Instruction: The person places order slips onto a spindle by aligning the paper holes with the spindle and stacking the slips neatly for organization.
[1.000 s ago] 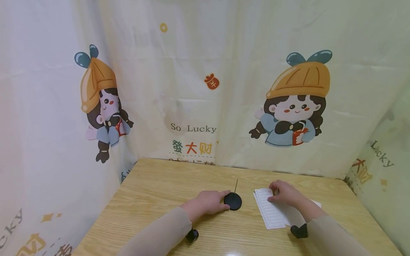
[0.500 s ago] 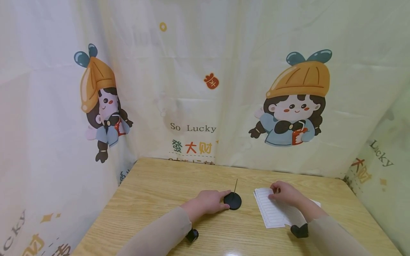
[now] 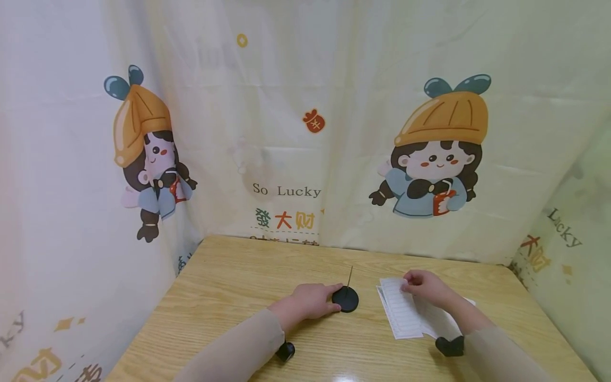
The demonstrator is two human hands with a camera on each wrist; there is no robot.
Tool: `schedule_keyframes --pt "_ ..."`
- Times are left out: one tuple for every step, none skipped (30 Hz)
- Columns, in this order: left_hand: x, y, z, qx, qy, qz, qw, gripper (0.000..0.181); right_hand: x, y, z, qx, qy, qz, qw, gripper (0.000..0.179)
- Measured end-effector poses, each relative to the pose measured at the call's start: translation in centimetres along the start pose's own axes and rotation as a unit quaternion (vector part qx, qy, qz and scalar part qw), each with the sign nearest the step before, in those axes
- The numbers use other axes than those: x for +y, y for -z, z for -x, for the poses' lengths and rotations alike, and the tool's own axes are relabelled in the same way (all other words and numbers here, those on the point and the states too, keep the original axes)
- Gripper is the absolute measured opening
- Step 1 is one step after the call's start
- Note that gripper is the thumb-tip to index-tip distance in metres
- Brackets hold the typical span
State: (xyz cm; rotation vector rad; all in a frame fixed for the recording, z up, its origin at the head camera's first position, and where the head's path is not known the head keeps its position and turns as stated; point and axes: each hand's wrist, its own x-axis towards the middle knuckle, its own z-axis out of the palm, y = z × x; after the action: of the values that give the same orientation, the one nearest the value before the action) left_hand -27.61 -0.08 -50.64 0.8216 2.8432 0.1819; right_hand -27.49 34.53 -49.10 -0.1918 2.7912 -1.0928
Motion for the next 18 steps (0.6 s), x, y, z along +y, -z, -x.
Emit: schedule_keyframes --pt "0.0 0.0 0.0 0.000 0.000 -0.001 1.0000 0.064 0.0 0.1 0.1 -0.001 0.002 -0.008 1.0000 0.021" --pt "0.0 0.0 0.0 0.001 0.000 -0.001 1.0000 0.064 0.1 0.1 0.1 0.000 0.001 -0.019 0.9998 0.022" --pt "0.0 -0.1 0.0 0.002 -0.001 0.000 1.0000 0.064 0.1 0.2 0.2 0.000 0.003 -0.030 0.9996 0.022" --pt "-0.1 -0.1 0.1 0.002 -0.002 0.000 1.0000 0.064 0.0 0.3 0.3 -0.001 0.005 -0.038 0.9993 0.023" --pt "-0.1 -0.1 0.1 0.003 -0.003 0.000 1.0000 0.064 0.0 0.3 0.4 -0.001 0.008 -0.046 0.9989 0.024" --pt "-0.1 -0.1 0.1 0.004 -0.004 0.000 1.0000 0.064 0.0 0.4 0.5 -0.001 0.010 -0.052 0.9986 0.025" --pt "-0.2 -0.1 0.1 0.005 -0.005 0.002 1.0000 0.064 -0.1 0.5 0.6 0.002 0.009 -0.059 0.9982 0.027" --pt "-0.2 0.0 0.2 0.007 -0.006 0.004 1.0000 0.064 -0.1 0.5 0.7 0.003 0.008 -0.065 0.9979 0.027" --pt "-0.2 0.0 0.2 0.008 -0.007 0.006 0.9999 0.063 -0.2 0.6 0.8 0.002 0.007 -0.071 0.9975 0.028" --pt "-0.2 0.0 0.2 0.008 -0.007 0.008 0.9999 0.063 -0.4 0.6 0.9 0.002 0.007 -0.073 0.9973 0.029" --pt "-0.3 0.1 0.3 0.007 -0.006 0.011 0.9999 0.063 -0.5 0.7 1.0 0.003 0.004 -0.078 0.9969 0.030" --pt "-0.3 0.1 0.3 0.007 -0.006 0.015 0.9998 0.063 -0.6 0.7 1.1 0.001 0.006 -0.083 0.9966 0.030" --pt "-0.3 0.1 0.3 0.007 -0.007 0.019 0.9998 0.063 -0.7 0.7 1.1 0.001 0.005 -0.088 0.9961 0.030" --pt "-0.3 0.2 0.3 0.008 -0.007 0.022 0.9997 0.063 -0.8 0.7 1.2 -0.001 0.006 -0.093 0.9957 0.031" --pt "-0.4 0.1 0.4 0.009 -0.008 0.026 0.9996 0.063 -0.8 0.8 1.2 -0.001 0.007 -0.098 0.9952 0.031" --pt "-0.4 0.1 0.4 0.010 -0.008 0.030 0.9995 0.063 -0.9 0.7 1.2 0.000 0.007 -0.102 0.9948 0.031" --pt "-0.5 0.1 0.4 0.012 -0.010 0.034 0.9993 0.063 -0.9 0.7 1.2 0.001 0.007 -0.108 0.9942 0.031" --pt "-0.5 0.1 0.4 0.014 -0.011 0.038 0.9991 0.062 -0.9 0.7 1.2 -0.001 0.012 -0.109 0.9939 0.031"
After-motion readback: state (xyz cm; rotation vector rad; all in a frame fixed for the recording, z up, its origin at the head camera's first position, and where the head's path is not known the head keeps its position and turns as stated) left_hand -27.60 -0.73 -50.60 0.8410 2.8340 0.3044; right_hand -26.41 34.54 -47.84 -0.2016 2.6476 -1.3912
